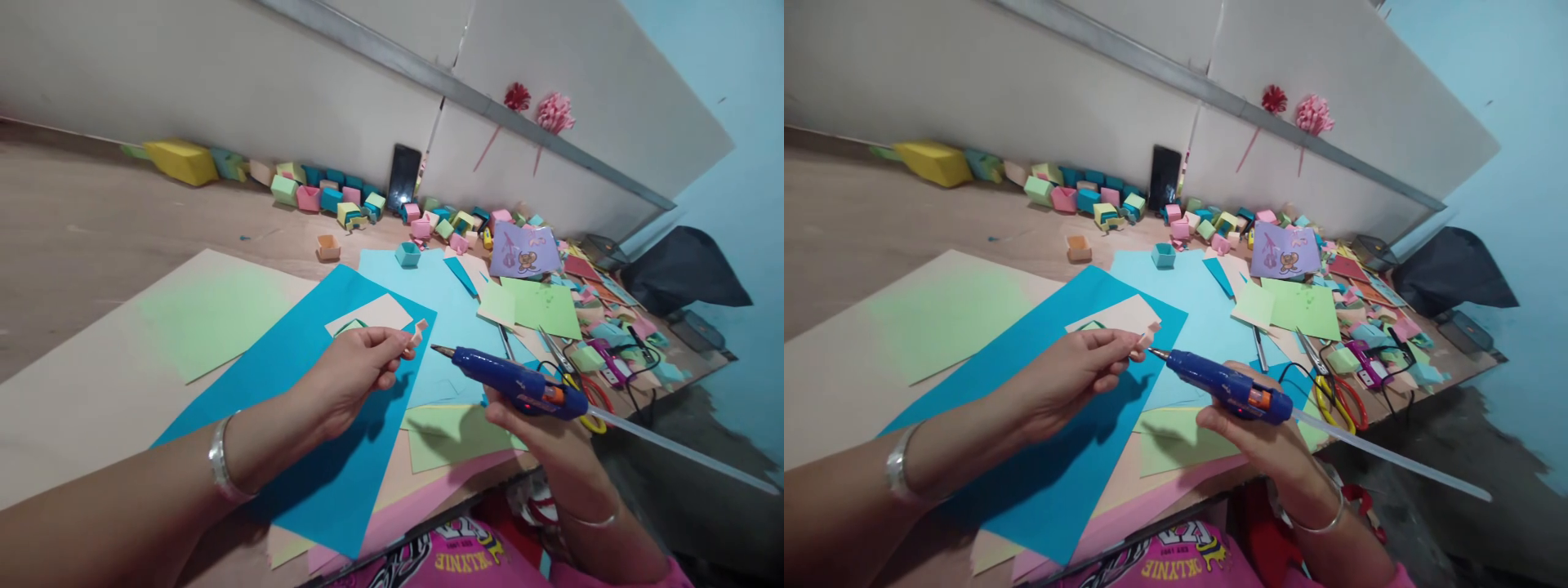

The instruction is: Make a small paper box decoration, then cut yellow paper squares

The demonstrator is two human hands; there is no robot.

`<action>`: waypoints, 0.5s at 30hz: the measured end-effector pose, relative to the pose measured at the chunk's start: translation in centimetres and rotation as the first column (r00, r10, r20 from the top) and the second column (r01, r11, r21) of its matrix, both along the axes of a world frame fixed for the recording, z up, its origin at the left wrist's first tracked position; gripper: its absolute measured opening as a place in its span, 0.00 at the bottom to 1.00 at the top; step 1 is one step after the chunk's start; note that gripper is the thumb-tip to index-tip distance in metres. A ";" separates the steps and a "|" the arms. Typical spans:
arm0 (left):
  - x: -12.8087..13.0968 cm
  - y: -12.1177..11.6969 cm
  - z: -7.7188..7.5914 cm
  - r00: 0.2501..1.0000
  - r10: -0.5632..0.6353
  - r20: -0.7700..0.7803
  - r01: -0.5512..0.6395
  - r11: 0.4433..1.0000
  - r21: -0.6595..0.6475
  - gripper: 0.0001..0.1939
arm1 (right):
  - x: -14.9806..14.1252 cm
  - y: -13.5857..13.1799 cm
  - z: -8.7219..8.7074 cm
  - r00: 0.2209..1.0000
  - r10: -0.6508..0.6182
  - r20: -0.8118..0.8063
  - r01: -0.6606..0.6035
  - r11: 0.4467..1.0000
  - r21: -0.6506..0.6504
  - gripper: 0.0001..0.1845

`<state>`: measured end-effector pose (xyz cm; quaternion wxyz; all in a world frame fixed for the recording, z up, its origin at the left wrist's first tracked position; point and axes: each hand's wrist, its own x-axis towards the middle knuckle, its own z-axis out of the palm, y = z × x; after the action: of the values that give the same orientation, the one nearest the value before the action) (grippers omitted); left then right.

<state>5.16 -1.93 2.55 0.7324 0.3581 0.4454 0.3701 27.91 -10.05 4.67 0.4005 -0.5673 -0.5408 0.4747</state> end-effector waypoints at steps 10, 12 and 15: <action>0.2 -0.5 0.5 0.999 0.008 0.046 -0.008 1.000 -0.003 0.11 | -0.1 1.5 -0.4 0.888 0.066 0.455 -0.181 0.960 0.216 0.17; 0.1 -0.6 0.5 0.999 0.000 0.049 0.000 1.000 0.004 0.10 | -0.1 1.6 -0.4 0.828 0.073 0.555 -0.243 0.940 0.238 0.17; 0.1 -0.6 0.6 0.999 -0.002 0.050 0.001 1.000 0.006 0.11 | 0.0 1.7 -0.6 0.848 0.122 0.516 -0.277 0.932 0.233 0.15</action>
<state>5.26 -2.57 3.14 0.7426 0.3512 0.4254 0.3798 27.87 -8.32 4.05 0.2779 -0.5423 -0.7469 0.2662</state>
